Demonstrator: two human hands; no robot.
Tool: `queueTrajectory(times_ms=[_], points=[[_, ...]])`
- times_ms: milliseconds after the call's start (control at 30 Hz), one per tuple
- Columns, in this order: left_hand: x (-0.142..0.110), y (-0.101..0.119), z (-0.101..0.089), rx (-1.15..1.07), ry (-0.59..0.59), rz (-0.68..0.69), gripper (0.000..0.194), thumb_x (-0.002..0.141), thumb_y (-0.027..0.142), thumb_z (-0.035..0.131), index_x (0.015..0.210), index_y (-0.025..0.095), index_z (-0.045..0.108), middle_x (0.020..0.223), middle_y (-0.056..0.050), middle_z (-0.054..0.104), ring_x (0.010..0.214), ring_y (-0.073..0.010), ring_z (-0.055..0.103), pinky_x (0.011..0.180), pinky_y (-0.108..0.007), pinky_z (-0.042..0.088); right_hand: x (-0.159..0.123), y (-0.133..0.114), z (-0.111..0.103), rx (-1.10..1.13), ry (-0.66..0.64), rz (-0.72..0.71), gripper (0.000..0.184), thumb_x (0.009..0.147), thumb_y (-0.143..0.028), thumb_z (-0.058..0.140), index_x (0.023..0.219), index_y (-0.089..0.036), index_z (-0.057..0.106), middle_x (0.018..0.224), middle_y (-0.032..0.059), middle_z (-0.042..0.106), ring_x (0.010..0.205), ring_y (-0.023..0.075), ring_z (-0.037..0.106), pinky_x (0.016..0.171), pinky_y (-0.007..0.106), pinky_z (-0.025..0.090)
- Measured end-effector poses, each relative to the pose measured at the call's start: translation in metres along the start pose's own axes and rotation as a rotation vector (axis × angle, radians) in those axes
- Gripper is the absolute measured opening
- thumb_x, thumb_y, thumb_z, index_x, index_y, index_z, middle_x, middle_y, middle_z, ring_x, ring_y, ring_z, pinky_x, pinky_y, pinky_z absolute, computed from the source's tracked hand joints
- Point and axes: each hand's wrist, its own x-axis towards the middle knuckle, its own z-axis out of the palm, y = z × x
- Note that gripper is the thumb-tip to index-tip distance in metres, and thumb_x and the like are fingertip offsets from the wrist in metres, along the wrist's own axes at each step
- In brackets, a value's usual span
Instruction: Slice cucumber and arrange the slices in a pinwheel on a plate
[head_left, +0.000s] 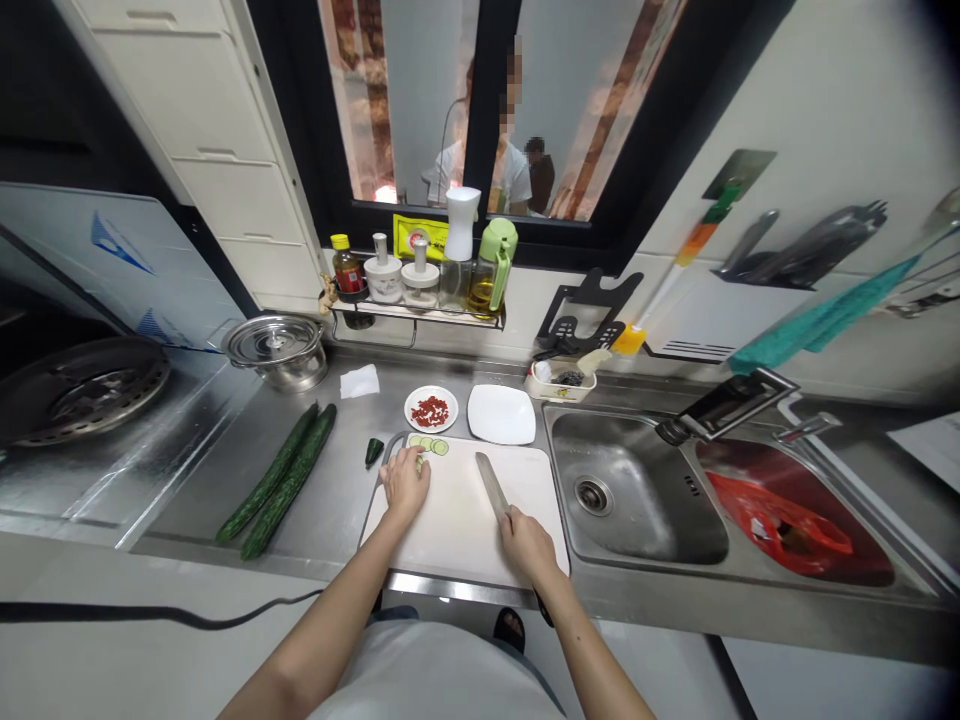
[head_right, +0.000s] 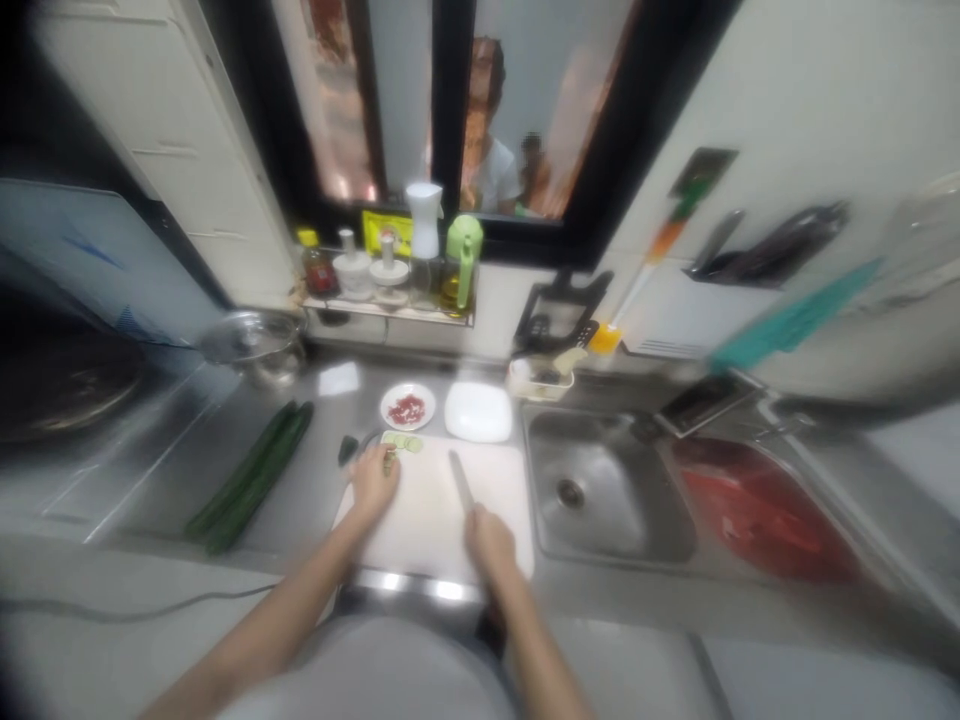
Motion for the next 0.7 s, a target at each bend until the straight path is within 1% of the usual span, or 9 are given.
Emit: queueTrajectory(times_ms=[133,267,500,700], points=[[0.016,0.017,0.004,0.040,-0.049,0.087,0.034,0.087,0.026,0.045,0.119,0.026,0.055,0.118,-0.009,0.057,0.111,-0.0260,0.047,0.093,-0.039,0.029,-0.001,-0.001,0.001,-0.010,0.003,0.000,0.034,0.096,-0.030,0.028,0.108,-0.016,0.056,0.098,0.0131,0.068,0.093,0.0213,0.064,0.071,0.027,0.040],[0.030,0.026,0.010,0.096,-0.102,0.140,0.033,0.088,0.027,0.044,0.118,0.024,0.056,0.114,-0.010,0.058,0.111,-0.0267,0.045,0.092,-0.040,0.027,-0.001,0.000,0.003,-0.012,0.001,-0.002,0.034,0.096,-0.029,0.028,0.110,-0.015,0.056,0.098,0.0131,0.068,0.092,0.0215,0.064,0.071,0.028,0.040],[0.041,0.022,0.018,0.167,-0.092,0.165,0.028,0.088,0.028,0.043,0.105,0.019,0.062,0.109,-0.012,0.059,0.108,-0.0285,0.047,0.091,-0.042,0.028,-0.001,0.000,0.002,-0.001,-0.002,0.001,0.034,0.096,-0.030,0.028,0.108,-0.016,0.056,0.099,0.0134,0.068,0.092,0.0212,0.063,0.071,0.028,0.040],[0.041,0.022,0.017,0.163,-0.109,0.170,0.027,0.088,0.028,0.044,0.106,0.020,0.061,0.110,-0.012,0.059,0.108,-0.0280,0.047,0.091,-0.041,0.028,0.000,0.000,0.002,0.000,0.004,0.001,0.033,0.096,-0.030,0.029,0.106,-0.016,0.057,0.098,0.0133,0.068,0.091,0.0218,0.064,0.070,0.028,0.040]])
